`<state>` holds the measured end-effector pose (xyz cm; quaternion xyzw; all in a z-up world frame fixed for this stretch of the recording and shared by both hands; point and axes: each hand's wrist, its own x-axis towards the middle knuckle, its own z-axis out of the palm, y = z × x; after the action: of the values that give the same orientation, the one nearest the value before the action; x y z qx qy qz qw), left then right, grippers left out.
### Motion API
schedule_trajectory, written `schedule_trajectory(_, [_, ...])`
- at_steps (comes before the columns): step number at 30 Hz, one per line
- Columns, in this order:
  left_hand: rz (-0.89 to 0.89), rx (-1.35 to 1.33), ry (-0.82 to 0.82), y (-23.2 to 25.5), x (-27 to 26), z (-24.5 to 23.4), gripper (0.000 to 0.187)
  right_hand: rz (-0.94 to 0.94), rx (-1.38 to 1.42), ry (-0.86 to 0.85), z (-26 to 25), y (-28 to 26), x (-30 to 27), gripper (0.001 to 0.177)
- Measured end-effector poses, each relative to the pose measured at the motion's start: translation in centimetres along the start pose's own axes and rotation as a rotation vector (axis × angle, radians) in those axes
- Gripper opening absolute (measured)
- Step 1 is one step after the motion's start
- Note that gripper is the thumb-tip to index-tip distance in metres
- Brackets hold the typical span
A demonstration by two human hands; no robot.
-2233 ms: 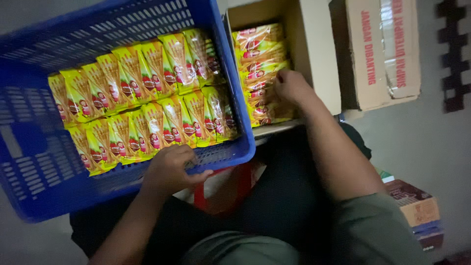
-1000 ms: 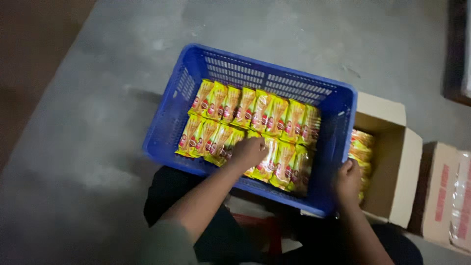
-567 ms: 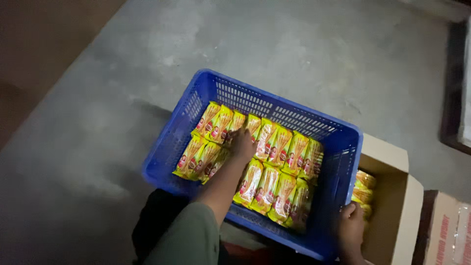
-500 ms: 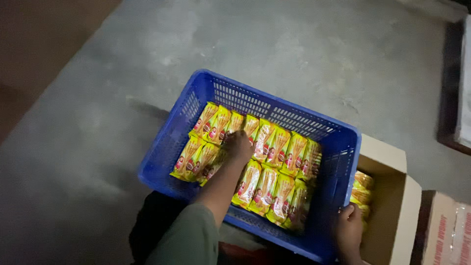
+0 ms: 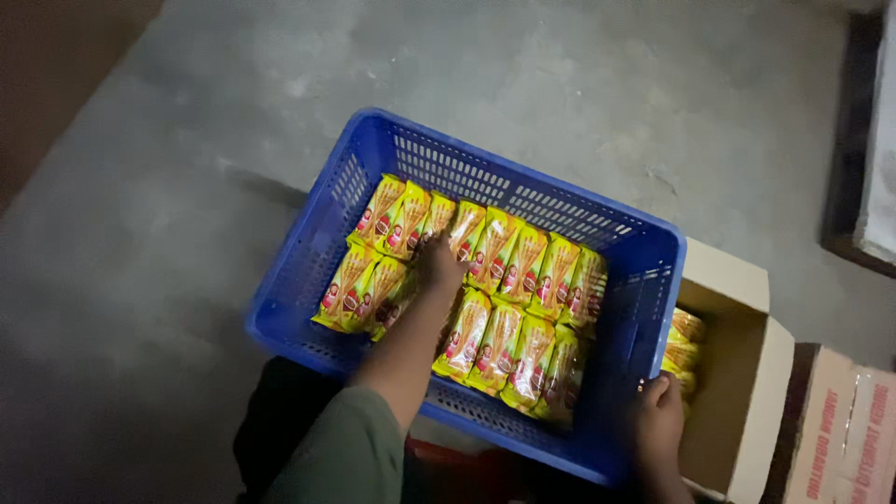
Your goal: The person transfers yellow snack packets from a blue plastic basket into a cardboard box. They pick up packets one by one or in small groups and place them into the box, arranging them in rows.
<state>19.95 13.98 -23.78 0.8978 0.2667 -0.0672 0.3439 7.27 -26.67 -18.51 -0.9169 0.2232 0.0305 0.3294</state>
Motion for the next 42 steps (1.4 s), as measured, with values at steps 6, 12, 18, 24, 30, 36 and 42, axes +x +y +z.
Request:
schedule_trajectory(6, [-0.027, -0.111, 0.078, -4.4, 3.6, 2.8, 0.071, -0.058, 0.018, 0.016, 0.2, -0.6, 0.1, 0.039])
schedule_trajectory(12, [-0.175, -0.113, -0.045, -2.3, 1.7, -3.1, 0.068, 0.087, -0.042, -0.009, -1.5, -4.9, -1.8, 0.041])
schedule_trajectory(18, [-0.080, -0.236, -0.007, -6.0, -1.3, -8.1, 0.025, 0.150, 0.223, 0.082, 2.5, 0.1, 1.1, 0.040])
schedule_trajectory(24, [0.217, -0.094, -0.195, -0.3, -12.0, -13.9, 0.049, 0.322, 0.515, 0.001, 2.0, -2.0, 0.6, 0.051])
schedule_trajectory(30, [0.457, -0.031, -0.286, 4.0, -22.3, -13.3, 0.061, -0.251, 0.285, 0.261, 0.3, -3.4, -2.3, 0.027])
schedule_trajectory(36, [0.751, 0.110, -0.423, 6.3, -26.7, -11.3, 0.053, -0.910, 0.192, 0.152, -7.7, -7.2, -9.5, 0.061])
schedule_trajectory(42, [1.011, 0.118, -0.568, 9.3, -29.1, -10.5, 0.052, -0.805, -0.466, -0.376, -13.8, -8.8, -15.2, 0.084])
